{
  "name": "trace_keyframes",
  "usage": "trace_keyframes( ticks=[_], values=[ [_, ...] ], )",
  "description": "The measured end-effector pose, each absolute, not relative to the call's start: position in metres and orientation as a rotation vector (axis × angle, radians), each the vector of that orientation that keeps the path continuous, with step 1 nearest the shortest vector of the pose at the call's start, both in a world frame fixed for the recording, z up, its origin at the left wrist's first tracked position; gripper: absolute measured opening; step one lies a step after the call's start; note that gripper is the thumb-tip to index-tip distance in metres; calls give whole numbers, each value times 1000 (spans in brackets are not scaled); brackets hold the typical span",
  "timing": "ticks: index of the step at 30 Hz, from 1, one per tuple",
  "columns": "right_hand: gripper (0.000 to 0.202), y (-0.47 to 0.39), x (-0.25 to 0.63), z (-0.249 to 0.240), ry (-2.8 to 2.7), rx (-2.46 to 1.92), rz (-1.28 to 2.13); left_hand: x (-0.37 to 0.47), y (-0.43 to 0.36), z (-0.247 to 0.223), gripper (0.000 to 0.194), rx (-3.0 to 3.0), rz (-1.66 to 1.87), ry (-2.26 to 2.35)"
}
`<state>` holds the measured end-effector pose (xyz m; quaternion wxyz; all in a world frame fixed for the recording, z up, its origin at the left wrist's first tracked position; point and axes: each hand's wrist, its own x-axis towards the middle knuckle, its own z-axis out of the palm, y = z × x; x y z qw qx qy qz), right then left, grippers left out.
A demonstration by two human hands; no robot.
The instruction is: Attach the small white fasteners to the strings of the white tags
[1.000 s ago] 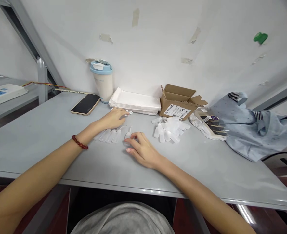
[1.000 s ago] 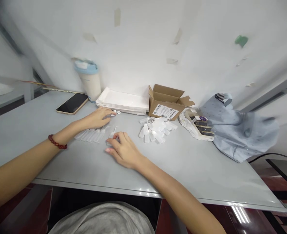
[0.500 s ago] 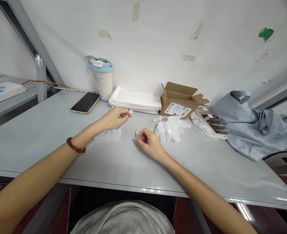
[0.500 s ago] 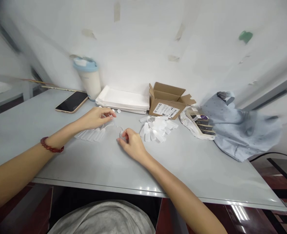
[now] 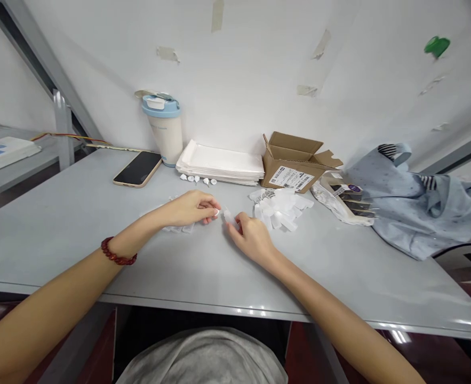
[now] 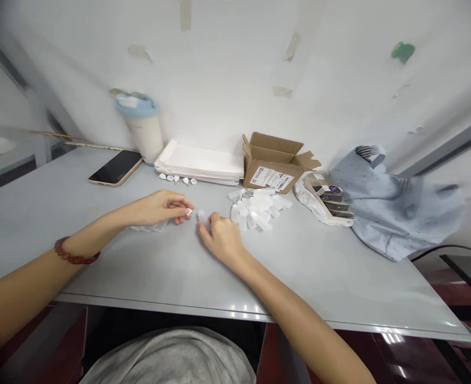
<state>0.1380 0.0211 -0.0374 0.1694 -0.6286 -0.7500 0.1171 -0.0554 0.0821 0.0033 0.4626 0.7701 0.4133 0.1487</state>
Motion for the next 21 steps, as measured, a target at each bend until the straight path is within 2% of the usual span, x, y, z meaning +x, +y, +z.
trace_keyframes(
  ticks=[9, 21],
  values=[
    [19, 18, 140, -38, -2062, -1516, 444, -52, 79, 4, 25, 1782, 527, 980],
    [25, 16, 144, -46, -2087, -1298, 193, -48, 73, 11, 24, 1816, 513, 960]
  ],
)
